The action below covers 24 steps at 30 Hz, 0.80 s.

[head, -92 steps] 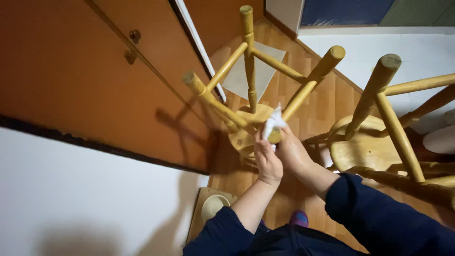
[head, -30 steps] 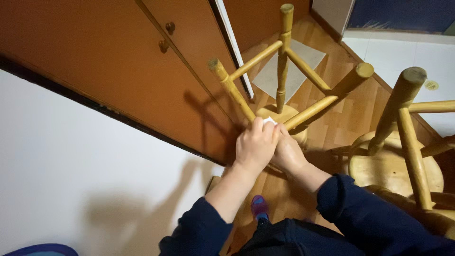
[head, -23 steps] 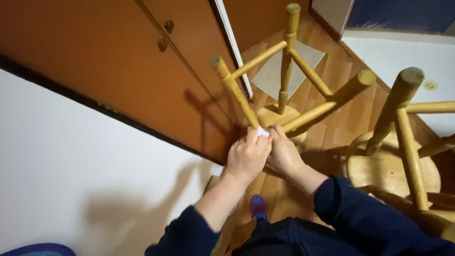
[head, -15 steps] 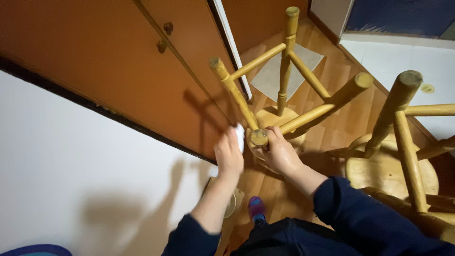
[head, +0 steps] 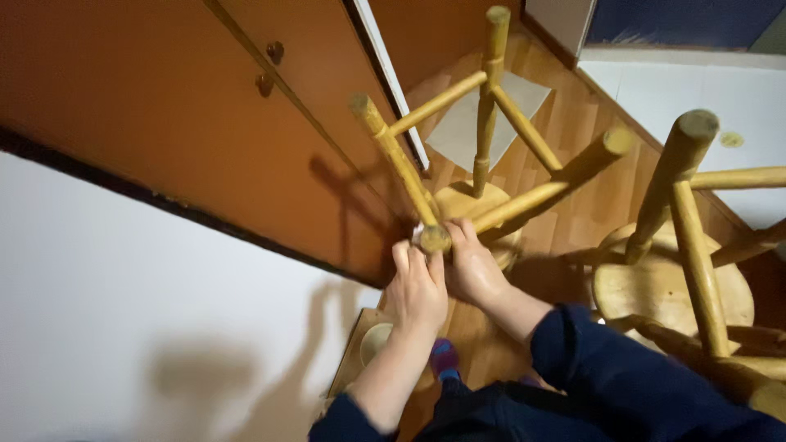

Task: The person takes a wipe from a package in a kitchen area and wipes the wooden surfaces of several stools stacked in a hallway.

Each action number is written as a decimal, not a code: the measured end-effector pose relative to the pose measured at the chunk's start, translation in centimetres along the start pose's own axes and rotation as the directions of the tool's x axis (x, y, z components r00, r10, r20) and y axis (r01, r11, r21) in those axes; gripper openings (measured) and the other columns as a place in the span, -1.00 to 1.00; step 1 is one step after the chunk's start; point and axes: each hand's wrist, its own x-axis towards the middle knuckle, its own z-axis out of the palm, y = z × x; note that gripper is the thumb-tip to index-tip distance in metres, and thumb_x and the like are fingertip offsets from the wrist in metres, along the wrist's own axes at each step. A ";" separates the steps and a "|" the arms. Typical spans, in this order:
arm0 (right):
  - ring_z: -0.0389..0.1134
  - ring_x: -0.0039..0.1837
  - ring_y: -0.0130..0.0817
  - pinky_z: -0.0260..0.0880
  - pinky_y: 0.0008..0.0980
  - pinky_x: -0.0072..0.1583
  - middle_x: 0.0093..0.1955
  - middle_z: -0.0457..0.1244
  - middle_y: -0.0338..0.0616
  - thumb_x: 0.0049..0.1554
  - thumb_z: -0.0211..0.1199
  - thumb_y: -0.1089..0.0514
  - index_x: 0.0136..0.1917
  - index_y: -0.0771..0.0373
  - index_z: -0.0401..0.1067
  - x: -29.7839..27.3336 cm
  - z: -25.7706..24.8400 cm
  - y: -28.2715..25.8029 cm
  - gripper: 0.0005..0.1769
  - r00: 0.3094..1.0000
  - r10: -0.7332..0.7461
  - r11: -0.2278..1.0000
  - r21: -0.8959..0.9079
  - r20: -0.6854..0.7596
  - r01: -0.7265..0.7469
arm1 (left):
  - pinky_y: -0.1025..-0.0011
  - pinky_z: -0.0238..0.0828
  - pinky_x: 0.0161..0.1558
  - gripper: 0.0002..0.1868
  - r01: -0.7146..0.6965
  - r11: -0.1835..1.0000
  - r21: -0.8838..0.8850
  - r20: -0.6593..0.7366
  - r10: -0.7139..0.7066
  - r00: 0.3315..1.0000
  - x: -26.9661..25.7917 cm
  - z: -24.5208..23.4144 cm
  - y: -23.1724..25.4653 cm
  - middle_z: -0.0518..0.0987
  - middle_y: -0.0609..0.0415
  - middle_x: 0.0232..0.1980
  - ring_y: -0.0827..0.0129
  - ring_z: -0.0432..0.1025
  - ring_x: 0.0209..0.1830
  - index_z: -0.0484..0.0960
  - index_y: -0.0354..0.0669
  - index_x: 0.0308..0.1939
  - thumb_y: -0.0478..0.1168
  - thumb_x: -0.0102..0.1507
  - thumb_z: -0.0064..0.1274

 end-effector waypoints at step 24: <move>0.40 0.34 -0.28 0.41 -0.41 0.31 0.38 0.31 -0.04 0.02 0.38 0.33 0.28 0.12 0.55 -7.6 -5.6 -4.3 -0.47 0.957 -0.169 0.982 0.043 -0.234 0.184 | 0.44 0.06 0.52 -0.33 0.628 0.076 -0.774 0.626 0.238 0.743 0.2 -6.9 5.8 0.22 0.00 0.62 0.41 0.17 0.59 0.12 -0.04 0.56 0.13 0.44 -0.62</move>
